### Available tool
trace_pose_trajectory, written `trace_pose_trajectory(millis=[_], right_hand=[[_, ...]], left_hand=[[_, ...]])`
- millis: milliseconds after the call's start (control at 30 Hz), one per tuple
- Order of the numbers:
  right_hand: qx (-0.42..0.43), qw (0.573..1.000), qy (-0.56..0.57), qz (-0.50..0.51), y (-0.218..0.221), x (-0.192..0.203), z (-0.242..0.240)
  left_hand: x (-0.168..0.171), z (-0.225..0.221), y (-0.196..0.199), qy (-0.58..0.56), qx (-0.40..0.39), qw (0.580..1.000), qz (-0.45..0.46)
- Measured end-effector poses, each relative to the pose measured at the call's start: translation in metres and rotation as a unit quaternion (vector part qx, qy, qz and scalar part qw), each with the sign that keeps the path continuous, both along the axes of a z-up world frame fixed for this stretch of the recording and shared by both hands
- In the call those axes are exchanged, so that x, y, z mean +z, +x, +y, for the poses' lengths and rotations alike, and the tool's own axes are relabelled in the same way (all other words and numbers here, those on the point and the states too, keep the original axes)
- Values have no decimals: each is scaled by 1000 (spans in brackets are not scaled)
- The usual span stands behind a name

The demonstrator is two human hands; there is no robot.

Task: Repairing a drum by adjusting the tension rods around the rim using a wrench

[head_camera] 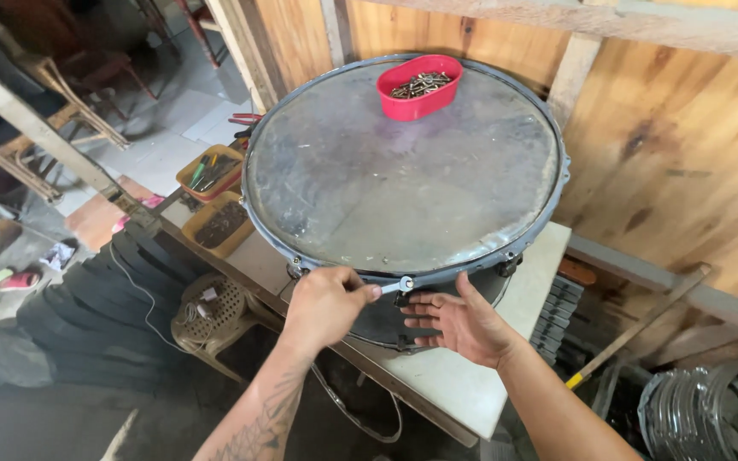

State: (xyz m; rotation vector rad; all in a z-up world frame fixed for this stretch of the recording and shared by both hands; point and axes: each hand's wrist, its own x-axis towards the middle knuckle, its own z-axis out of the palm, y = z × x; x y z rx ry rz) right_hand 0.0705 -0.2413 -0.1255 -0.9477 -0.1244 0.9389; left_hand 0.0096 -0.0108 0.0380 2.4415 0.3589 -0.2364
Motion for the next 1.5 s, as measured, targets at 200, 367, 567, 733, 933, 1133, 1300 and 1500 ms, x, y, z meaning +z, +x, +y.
trace_pose_trajectory(millis=[200, 367, 567, 733, 933, 1133, 1300, 1500], right_hand=[[68, 996, -54, 35, 8, 40, -9], [144, 988, -60, 17, 24, 41, -21], [216, 976, 18, 34, 43, 12, -29], [202, 970, 11, 136, 64, -31, -36], [290, 917, 272, 32, 50, -11, -36], [176, 982, 62, 32, 28, 22, -22], [130, 991, 18, 23, 21, 27, -19], [114, 993, 12, 3, 13, 33, -19]], left_hand=[[-48, -28, -22, -76, 127, 988, -39], [-69, -63, -35, -57, 213, 974, -42], [-101, -113, -29, -212, 248, 941, -90], [-117, -173, 18, -574, 336, 730, -156], [-96, -158, -17, -328, 131, 919, -174], [-89, -71, -41, -131, 22, 983, -124], [-77, -29, -30, -28, 34, 992, -114], [-32, -25, -18, -26, 60, 997, -28]])
